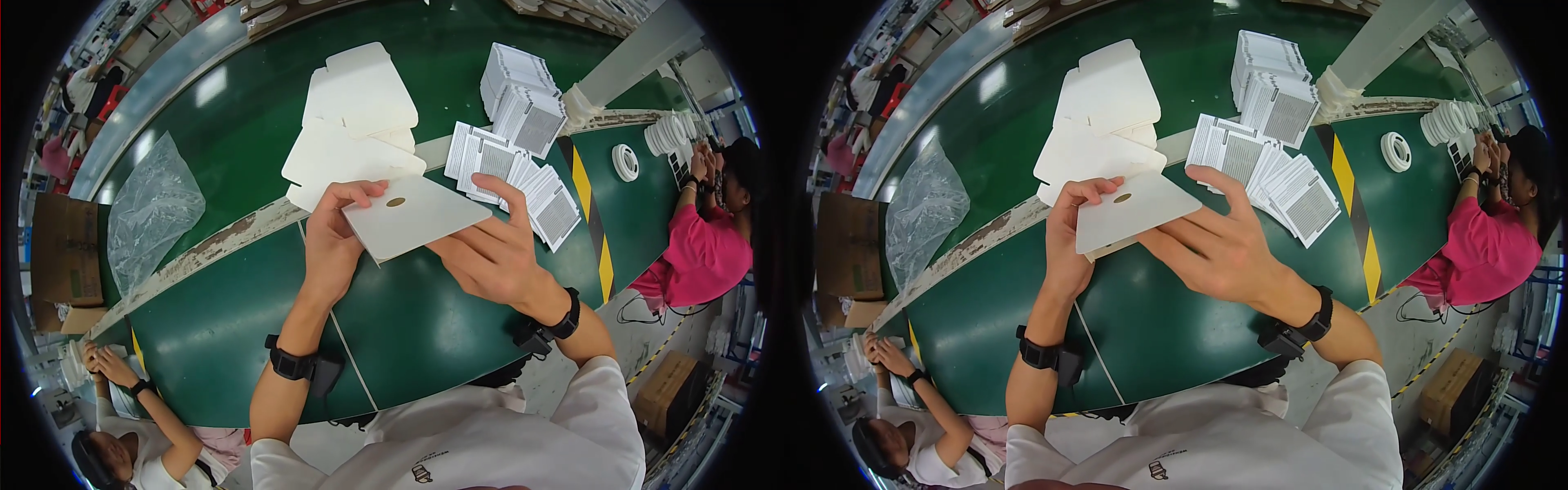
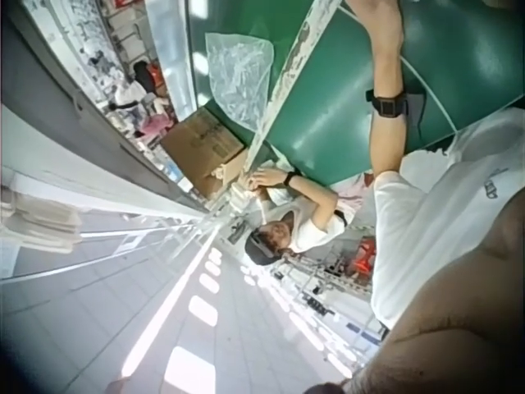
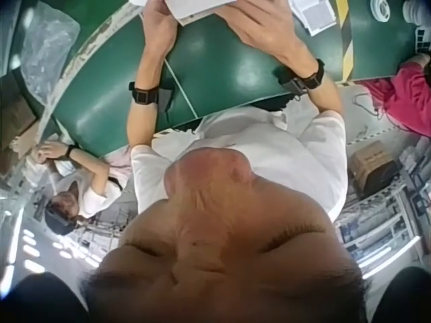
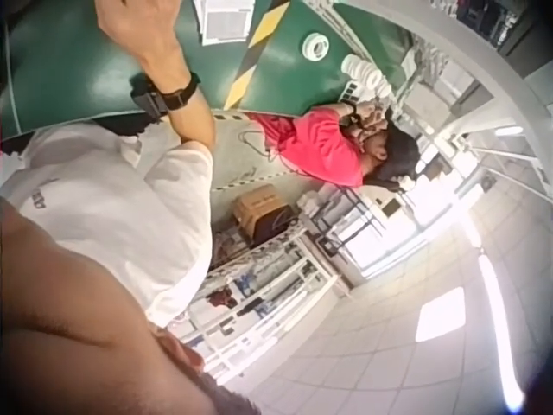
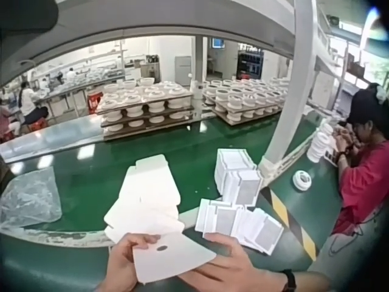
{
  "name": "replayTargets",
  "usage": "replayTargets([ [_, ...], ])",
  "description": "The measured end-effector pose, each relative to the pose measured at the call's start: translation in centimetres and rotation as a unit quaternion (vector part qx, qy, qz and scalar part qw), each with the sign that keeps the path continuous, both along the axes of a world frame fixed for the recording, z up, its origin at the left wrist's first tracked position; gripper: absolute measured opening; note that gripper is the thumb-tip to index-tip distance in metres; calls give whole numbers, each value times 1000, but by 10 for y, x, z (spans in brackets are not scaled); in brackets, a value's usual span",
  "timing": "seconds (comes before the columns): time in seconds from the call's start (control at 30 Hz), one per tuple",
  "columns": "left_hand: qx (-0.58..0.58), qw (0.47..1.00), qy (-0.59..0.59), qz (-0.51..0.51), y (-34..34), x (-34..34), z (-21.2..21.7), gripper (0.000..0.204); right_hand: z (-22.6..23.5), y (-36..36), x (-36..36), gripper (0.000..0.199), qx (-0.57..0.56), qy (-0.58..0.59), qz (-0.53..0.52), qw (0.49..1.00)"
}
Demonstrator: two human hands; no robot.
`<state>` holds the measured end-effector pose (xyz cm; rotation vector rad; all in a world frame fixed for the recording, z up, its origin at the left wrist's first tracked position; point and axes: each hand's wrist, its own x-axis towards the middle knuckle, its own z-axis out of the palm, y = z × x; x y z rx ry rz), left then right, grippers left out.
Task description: The person assembles boxes by hand, inserting a paper manual and a white ring into each box before folding the flaps closed and repeating the process.
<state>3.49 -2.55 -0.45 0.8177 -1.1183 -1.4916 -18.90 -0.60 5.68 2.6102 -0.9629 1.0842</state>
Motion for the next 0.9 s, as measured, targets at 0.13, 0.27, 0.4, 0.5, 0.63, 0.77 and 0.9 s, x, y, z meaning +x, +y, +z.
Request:
replayTargets([
  [0.13,3,1000,-5,1,-1,-1,6,41,-3,-1,3,27,-11,-36,26,999],
  [0.27,2,1000,2,5,-1,-2,4,40,5,10,-14,23,-29,-88,75,993],
  [0.4,2,1000,-21,4,0,1,0,41,28,-14,-84,22,-77,-77,-161,981],
  [0.5,57,997,-49,1,7,-2,10,40,0,-48,-167,31,-59,-48,-355,932],
  [0.63,138,990,-29,-19,9,-6,24,40,-69,-41,-279,41,-1,15,-438,899],
  [0.77,-4,996,-80,-28,7,0,7,39,-79,-38,-299,46,65,17,-433,899],
  [0.9,-91,990,-103,-23,6,-2,7,39,-79,-39,-309,41,115,-105,-444,882],
])
